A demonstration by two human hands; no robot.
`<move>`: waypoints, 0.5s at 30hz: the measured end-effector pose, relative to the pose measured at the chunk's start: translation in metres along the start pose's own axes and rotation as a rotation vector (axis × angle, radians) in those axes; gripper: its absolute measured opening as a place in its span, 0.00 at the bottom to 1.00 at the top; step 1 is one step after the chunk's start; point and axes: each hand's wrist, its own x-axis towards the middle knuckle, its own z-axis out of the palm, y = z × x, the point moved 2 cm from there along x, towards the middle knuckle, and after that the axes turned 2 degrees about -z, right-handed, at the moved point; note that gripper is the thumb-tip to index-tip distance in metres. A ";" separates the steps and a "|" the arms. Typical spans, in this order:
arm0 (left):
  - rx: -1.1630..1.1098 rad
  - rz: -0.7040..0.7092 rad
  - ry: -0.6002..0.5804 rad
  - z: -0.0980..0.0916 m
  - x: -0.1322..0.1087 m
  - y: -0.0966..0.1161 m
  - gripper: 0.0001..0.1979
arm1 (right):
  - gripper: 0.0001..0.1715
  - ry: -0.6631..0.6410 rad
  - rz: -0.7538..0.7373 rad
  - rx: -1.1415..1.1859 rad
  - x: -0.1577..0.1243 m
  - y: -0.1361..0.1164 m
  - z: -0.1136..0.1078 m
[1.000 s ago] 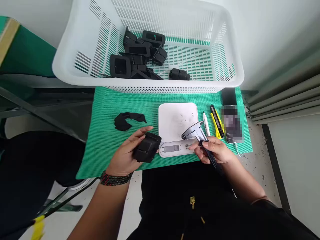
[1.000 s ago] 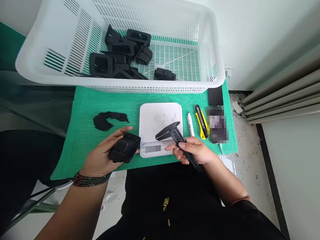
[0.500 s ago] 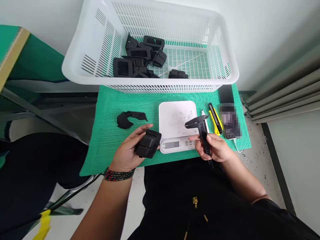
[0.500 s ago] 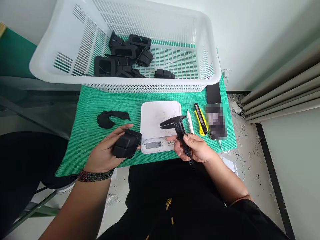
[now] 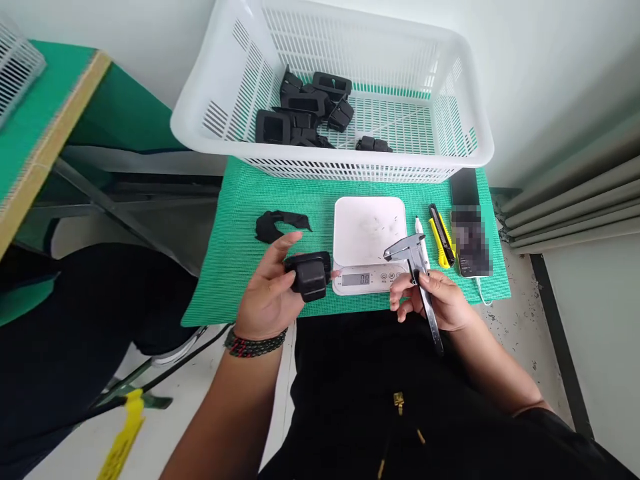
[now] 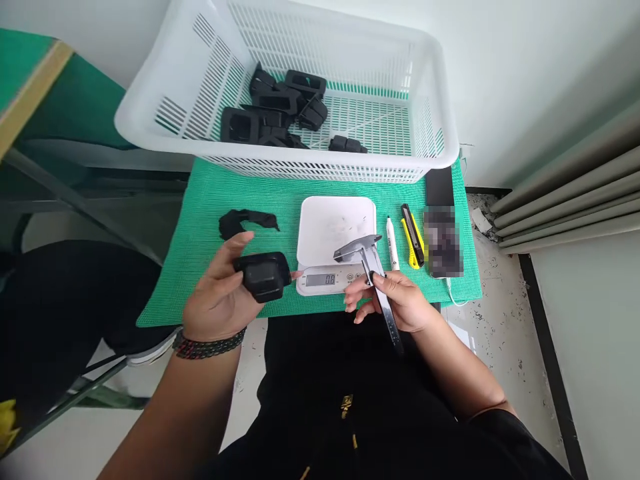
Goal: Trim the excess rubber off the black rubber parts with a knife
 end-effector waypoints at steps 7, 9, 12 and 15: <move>0.717 0.314 -0.222 0.060 -0.024 0.002 0.29 | 0.24 0.009 0.004 -0.047 -0.008 -0.011 0.021; 0.998 0.526 -0.288 0.077 -0.029 0.000 0.31 | 0.23 0.024 0.003 -0.038 -0.009 -0.009 0.022; 1.226 0.729 -0.302 0.093 -0.031 -0.004 0.39 | 0.24 0.035 0.018 -0.024 -0.008 -0.001 0.021; 1.247 0.793 -0.284 0.098 -0.031 -0.005 0.46 | 0.26 0.090 -0.007 -0.046 -0.005 0.003 0.022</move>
